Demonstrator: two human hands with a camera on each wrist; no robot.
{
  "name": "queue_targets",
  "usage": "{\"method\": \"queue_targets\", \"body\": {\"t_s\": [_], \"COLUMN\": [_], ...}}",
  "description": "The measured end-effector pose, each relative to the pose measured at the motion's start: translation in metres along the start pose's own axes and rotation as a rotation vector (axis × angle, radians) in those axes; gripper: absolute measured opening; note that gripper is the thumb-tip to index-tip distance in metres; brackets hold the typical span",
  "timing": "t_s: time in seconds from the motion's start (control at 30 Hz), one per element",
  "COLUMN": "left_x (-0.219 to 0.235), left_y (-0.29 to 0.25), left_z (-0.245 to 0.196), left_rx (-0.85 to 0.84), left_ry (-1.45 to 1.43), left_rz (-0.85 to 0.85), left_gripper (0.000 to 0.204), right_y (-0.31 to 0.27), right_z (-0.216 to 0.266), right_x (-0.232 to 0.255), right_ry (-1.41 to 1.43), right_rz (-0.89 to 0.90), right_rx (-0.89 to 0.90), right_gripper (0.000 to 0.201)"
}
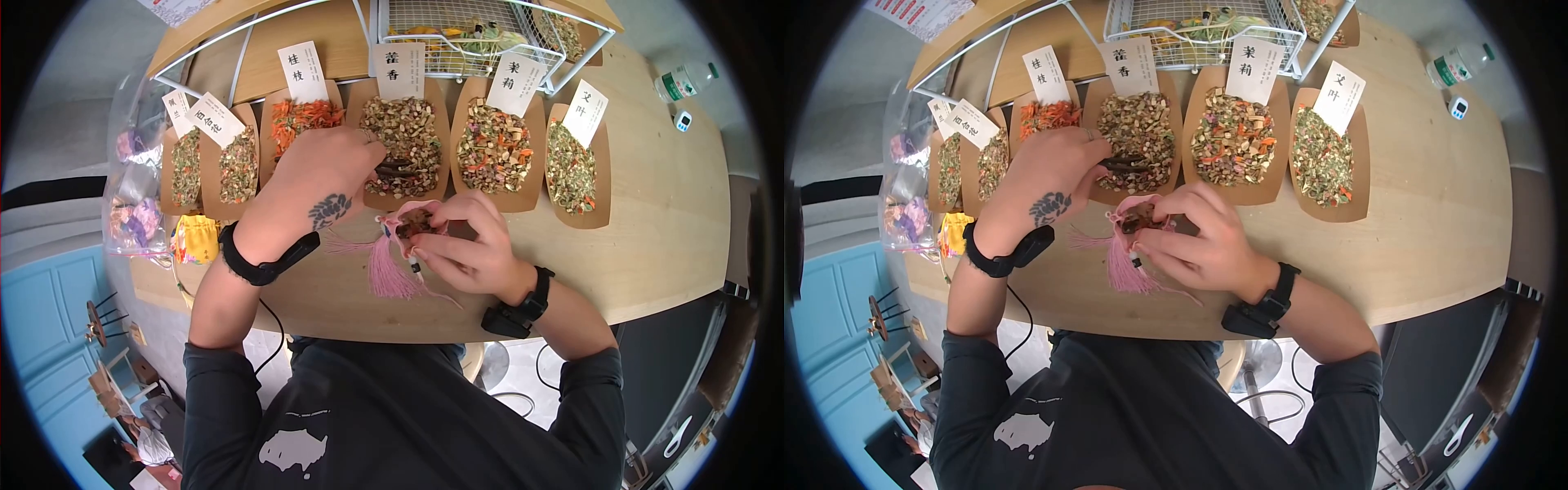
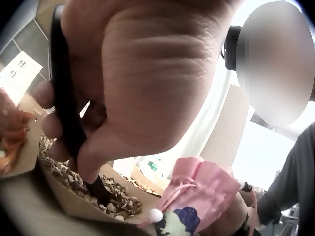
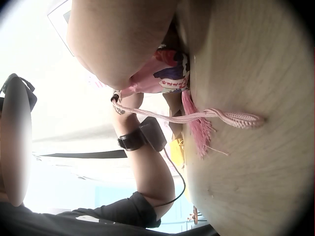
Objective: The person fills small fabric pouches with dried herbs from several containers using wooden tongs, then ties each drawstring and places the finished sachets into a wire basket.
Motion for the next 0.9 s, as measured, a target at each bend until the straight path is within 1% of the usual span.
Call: {"method": "queue_targets", "body": {"t_s": [0.2, 0.3, 0.4, 0.5, 0.6, 0.7, 0.8, 0.9], "left_x": [0.008, 0.017, 0.035, 0.055, 0.063, 0.052, 0.056, 0.066], "left_y": [-0.009, -0.012, -0.020, -0.034, -0.044, -0.046, -0.048, -0.056], "left_z": [0.004, 0.003, -0.003, -0.014, -0.031, -0.037, -0.036, -0.027], "left_rx": [-0.011, -0.003, -0.023, -0.039, -0.068, -0.022, 0.018, 0.095], "left_ry": [0.007, 0.020, -0.067, -0.130, -0.207, -0.161, -0.243, -0.267], "left_rz": [-0.097, -0.095, -0.153, -0.168, -0.054, 0.040, -0.035, -0.124], "left_gripper": [0.012, 0.015, 0.019, 0.023, 0.025, 0.025, 0.028, 0.030], "right_y": [0.000, 0.000, -0.001, 0.000, -0.001, 0.000, 0.001, 0.004], "right_z": [0.001, 0.000, 0.000, 0.000, 0.000, 0.001, 0.002, 0.004], "right_x": [0.001, 0.000, 0.000, 0.001, 0.000, 0.001, 0.003, 0.004], "right_ry": [-0.007, -0.005, 0.001, -0.008, -0.006, -0.006, -0.011, 0.009], "right_rz": [0.008, 0.000, -0.003, -0.001, 0.003, -0.003, -0.009, 0.008], "right_rx": [-0.010, -0.008, -0.010, -0.006, -0.004, 0.004, 0.021, 0.039], "right_gripper": [0.019, 0.020, 0.020, 0.020, 0.020, 0.020, 0.021, 0.023]}}
Point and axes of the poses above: each hand's wrist, its own y-axis towards the middle knuckle, its own x-axis out of the back of the hand, z = x × y, the point moved 5 cm from there along y, towards the middle knuckle, and after that the axes turned 3 degrees about x, right-handed, at the moved point
